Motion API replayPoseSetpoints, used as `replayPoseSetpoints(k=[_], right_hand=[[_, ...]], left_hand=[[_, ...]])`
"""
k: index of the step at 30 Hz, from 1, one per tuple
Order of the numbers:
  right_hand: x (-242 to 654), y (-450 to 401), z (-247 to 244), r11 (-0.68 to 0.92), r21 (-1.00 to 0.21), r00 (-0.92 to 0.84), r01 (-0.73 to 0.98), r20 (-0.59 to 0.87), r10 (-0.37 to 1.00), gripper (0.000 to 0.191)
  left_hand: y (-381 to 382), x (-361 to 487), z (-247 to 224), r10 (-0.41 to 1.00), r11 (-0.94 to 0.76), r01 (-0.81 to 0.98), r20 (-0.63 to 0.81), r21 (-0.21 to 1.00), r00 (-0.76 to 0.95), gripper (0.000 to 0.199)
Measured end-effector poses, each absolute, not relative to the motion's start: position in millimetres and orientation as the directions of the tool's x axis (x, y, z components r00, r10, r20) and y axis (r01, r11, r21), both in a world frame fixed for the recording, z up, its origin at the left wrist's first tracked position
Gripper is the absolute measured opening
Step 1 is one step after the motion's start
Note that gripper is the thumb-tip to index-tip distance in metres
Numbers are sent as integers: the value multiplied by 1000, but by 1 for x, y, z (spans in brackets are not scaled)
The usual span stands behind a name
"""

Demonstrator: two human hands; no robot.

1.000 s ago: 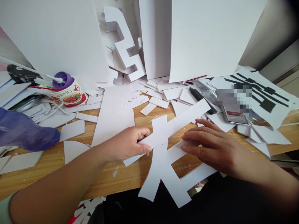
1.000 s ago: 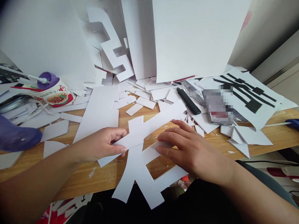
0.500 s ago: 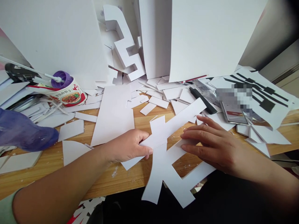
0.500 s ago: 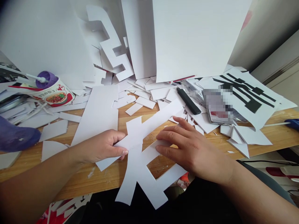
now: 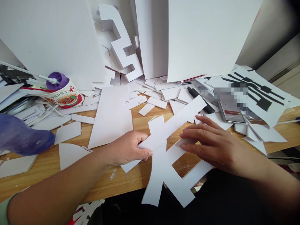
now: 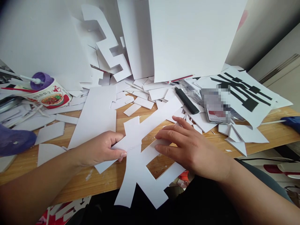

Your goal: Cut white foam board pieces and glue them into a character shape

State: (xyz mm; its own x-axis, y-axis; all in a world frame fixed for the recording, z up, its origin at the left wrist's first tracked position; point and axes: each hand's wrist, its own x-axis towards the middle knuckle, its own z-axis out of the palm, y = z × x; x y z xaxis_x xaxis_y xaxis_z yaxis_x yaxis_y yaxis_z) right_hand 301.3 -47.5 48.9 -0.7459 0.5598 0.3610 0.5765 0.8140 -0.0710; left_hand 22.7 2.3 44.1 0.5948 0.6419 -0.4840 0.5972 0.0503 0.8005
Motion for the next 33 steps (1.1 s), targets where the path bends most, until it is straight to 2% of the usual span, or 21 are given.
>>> replayPoseSetpoints(k=[24, 33], right_hand=[[304, -47, 50, 823, -77, -765, 563, 327, 555, 28], [304, -46, 50, 826, -81, -763, 557, 341, 549, 27]], left_hand=[[2, 22, 39, 640, 99, 565, -487, 819, 594, 13], [1, 20, 39, 642, 70, 601, -497, 796, 584, 16]])
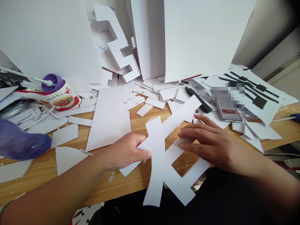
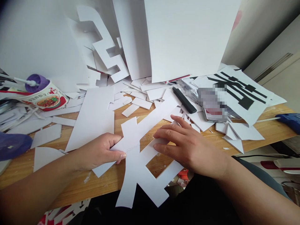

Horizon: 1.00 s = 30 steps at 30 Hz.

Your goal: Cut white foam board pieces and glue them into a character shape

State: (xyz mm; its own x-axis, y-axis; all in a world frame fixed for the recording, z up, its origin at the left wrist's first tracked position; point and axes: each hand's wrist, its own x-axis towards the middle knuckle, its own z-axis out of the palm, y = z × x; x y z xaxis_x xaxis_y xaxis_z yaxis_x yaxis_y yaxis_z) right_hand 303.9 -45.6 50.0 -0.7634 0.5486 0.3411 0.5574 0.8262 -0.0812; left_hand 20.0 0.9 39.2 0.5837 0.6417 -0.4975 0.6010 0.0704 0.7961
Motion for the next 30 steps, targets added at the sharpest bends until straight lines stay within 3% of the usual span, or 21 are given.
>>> replayPoseSetpoints(k=[30], right_hand=[[306, -47, 49, 830, -78, -767, 553, 341, 543, 27]], left_hand=[[1, 25, 42, 650, 57, 648, -521, 759, 553, 17]])
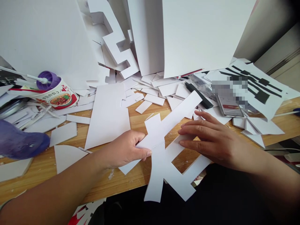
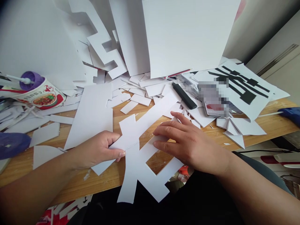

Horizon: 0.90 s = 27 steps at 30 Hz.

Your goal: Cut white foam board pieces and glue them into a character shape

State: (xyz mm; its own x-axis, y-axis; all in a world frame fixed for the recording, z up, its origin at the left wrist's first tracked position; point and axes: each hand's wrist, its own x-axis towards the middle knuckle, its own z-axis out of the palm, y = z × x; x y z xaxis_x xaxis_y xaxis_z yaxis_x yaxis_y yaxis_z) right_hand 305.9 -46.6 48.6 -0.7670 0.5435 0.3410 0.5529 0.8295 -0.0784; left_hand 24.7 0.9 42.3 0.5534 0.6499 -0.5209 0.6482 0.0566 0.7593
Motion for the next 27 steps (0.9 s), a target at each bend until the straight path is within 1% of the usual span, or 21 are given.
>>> replayPoseSetpoints(k=[9, 20, 27], right_hand=[[305, -48, 48, 817, -69, -759, 572, 332, 560, 28], [305, -46, 46, 815, -55, -755, 577, 343, 558, 27], [305, -45, 45, 808, -48, -746, 587, 358, 562, 29]], left_hand=[[-1, 24, 42, 644, 71, 612, -505, 788, 575, 16], [-1, 25, 42, 683, 74, 615, -489, 785, 543, 16], [-1, 26, 46, 673, 101, 621, -513, 777, 532, 13]])
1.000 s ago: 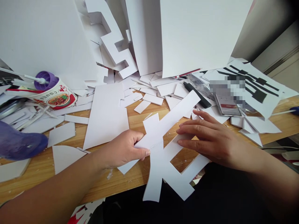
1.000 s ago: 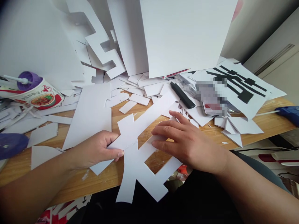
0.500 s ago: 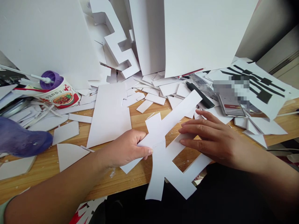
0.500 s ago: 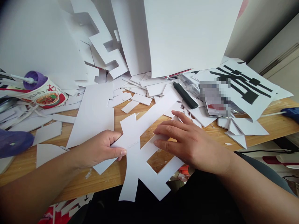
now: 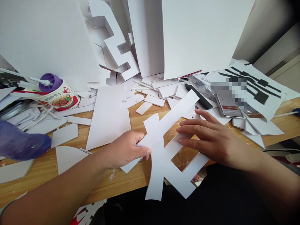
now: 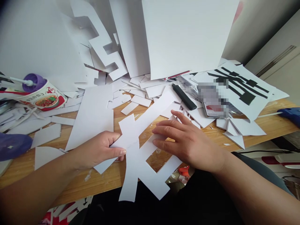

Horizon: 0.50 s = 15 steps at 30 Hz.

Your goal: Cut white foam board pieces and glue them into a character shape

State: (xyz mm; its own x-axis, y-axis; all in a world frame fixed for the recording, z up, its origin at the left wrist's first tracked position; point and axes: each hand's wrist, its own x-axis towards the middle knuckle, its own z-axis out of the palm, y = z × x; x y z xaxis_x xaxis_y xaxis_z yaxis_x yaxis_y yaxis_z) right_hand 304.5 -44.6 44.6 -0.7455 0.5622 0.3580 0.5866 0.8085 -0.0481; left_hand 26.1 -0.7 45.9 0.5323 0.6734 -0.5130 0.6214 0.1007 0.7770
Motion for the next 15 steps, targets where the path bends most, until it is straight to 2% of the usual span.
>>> replayPoseSetpoints(k=[6, 15], right_hand=[[304, -43, 44, 814, -41, -749, 579, 369, 551, 29], [305, -43, 48, 817, -48, -758, 574, 347, 553, 29]], left_hand=[[1, 25, 46, 680, 73, 655, -518, 752, 519, 22], [3, 26, 41, 676, 118, 640, -534, 759, 508, 22]])
